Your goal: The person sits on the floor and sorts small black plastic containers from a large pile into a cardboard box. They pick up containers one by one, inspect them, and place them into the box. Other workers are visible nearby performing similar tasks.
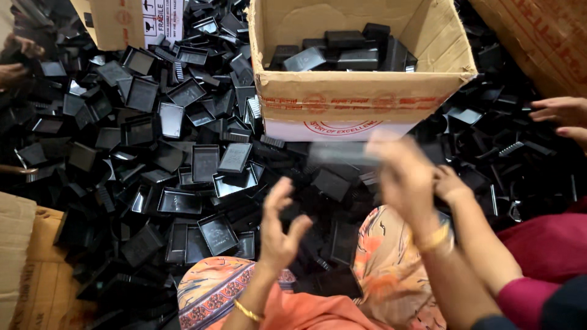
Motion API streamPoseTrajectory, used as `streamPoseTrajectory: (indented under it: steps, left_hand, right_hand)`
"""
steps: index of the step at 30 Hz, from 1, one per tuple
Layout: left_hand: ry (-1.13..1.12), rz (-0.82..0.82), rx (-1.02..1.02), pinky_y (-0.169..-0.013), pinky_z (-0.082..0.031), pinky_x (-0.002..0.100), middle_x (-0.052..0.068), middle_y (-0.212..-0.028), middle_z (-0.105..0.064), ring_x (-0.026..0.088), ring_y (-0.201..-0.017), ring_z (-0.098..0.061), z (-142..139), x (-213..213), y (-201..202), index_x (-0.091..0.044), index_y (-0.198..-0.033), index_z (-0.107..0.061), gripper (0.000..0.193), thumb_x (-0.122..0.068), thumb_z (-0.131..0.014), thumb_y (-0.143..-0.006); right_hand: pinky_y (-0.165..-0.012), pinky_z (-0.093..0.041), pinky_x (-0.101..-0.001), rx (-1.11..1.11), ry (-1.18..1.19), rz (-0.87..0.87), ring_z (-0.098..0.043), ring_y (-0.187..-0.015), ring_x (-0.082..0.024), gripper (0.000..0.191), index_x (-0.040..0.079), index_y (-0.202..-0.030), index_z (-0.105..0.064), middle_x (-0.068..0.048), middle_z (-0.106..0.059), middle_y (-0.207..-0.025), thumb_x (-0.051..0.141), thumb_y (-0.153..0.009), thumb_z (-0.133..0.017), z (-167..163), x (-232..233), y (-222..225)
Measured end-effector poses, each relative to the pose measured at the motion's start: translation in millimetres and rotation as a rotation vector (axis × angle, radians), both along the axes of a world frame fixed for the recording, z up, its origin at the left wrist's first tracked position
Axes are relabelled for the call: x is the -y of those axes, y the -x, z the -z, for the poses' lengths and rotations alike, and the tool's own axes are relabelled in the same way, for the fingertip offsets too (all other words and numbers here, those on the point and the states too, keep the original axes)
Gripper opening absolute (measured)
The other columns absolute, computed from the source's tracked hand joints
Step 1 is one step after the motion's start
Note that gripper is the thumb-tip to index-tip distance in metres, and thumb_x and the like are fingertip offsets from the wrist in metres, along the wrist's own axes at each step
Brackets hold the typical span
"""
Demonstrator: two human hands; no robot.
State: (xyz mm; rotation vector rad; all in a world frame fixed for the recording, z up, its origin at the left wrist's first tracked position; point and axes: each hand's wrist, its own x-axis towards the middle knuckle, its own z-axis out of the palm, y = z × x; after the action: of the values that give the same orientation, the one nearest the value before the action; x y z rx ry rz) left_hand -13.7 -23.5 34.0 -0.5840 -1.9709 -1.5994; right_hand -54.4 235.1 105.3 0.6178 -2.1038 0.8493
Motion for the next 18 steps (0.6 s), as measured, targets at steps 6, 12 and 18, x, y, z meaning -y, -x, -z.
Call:
streamPoseTrajectory:
  steps: [6, 12, 18]
  left_hand:
    - [0.108, -0.129, 0.212, -0.075, -0.056, 0.033, 0.011, -0.095, -0.071, 0.025, -0.081, -0.071, 25, 10, 25, -0.002, -0.105, -0.069, 0.012, -0.004, -0.066, -0.094]
    - [0.437, 0.028, 0.074, -0.084, -0.054, 0.039, 0.013, -0.101, -0.070, 0.033, -0.097, -0.068, 103, -10, 79, -0.004, -0.105, -0.069, 0.018, 0.002, -0.062, -0.089]
    - [0.937, 0.221, 0.066, -0.091, -0.051, 0.048, 0.011, -0.116, -0.069, 0.035, -0.109, -0.064, 146, -67, 105, -0.006, -0.107, -0.069, 0.039, -0.003, -0.068, -0.068]
  right_hand:
    - [-0.114, -0.043, -0.0512, -0.047, -0.183, 0.075, -0.057, -0.127, -0.040, 0.042, 0.004, -0.123, -0.060, -0.020, -0.062, -0.131, 0.012, -0.087, -0.080, 3, -1, 69]
    - [-0.109, -0.041, -0.0537, 0.623, -1.125, -0.402, -0.038, -0.141, -0.050, 0.055, 0.005, -0.105, -0.073, -0.022, -0.035, -0.155, 0.026, -0.054, -0.083, 176, 4, -3]
    - [-0.093, -0.048, -0.0450, 0.682, -0.885, -0.191, -0.054, -0.114, -0.032, 0.022, 0.002, -0.093, -0.076, -0.009, -0.036, -0.160, 0.017, -0.088, -0.061, 227, -26, -48]
